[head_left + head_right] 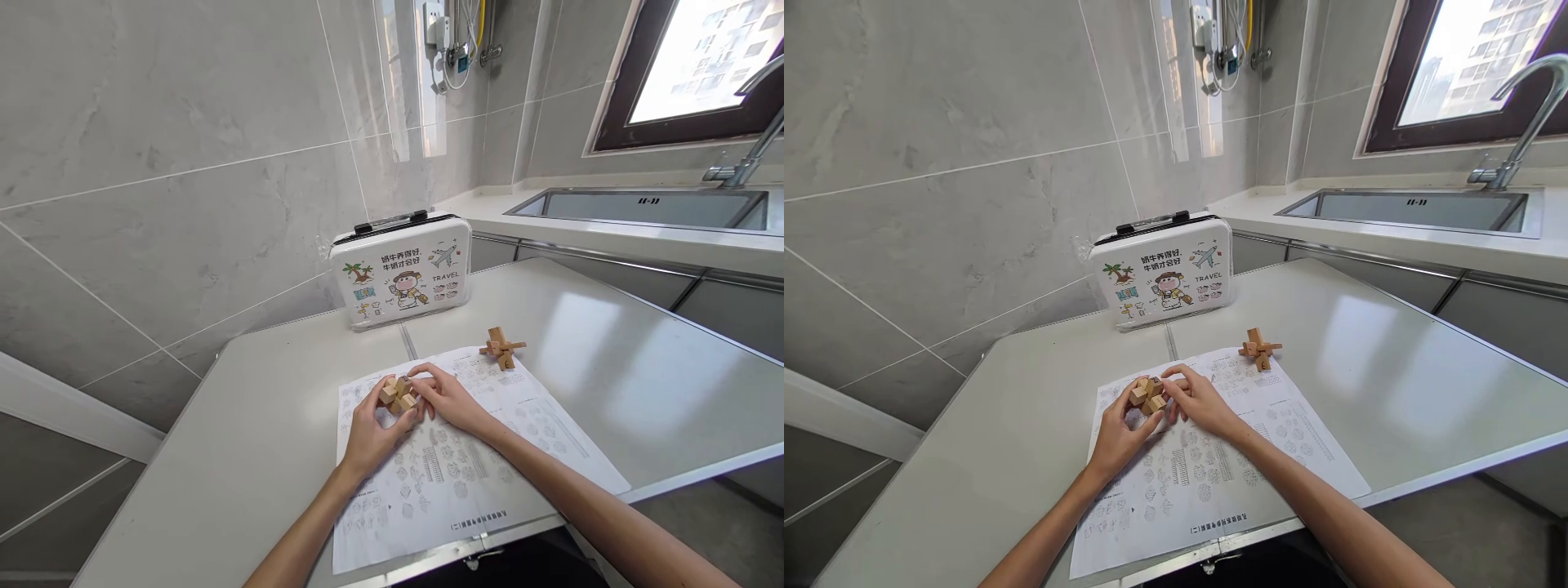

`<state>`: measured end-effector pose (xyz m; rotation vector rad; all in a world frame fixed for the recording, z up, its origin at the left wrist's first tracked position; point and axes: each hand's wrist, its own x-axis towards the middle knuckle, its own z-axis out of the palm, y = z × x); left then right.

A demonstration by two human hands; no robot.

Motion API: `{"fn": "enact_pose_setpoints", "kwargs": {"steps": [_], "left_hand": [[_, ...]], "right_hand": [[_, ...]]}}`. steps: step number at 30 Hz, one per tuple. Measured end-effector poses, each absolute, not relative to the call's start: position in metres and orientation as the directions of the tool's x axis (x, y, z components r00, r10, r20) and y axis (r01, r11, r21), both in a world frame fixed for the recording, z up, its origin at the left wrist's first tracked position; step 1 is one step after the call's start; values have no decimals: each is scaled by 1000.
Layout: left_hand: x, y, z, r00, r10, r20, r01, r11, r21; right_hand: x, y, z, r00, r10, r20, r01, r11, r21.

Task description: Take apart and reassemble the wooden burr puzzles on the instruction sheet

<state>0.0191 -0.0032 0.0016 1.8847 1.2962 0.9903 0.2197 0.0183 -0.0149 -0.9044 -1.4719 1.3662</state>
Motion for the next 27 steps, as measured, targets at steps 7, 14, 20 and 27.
{"fn": "enact_pose_setpoints", "kwargs": {"steps": [7,14,20,27], "left_hand": [[17,-2,4,309,932,187,314,-286,905],[15,-2,7,381,845,374,361,-509,782],[15,-3,7,412,810,418,383,-570,727],[18,-4,5,321,904,283,406,-402,821]], "right_hand": [[221,14,-8,-456,883,112,-91,79,-993],[225,15,-9,-609,791,63,-184,-64,-981],[229,14,-9,-645,763,33,-195,-123,-973],[223,15,-8,-559,829,21,-112,-50,-992]]}}
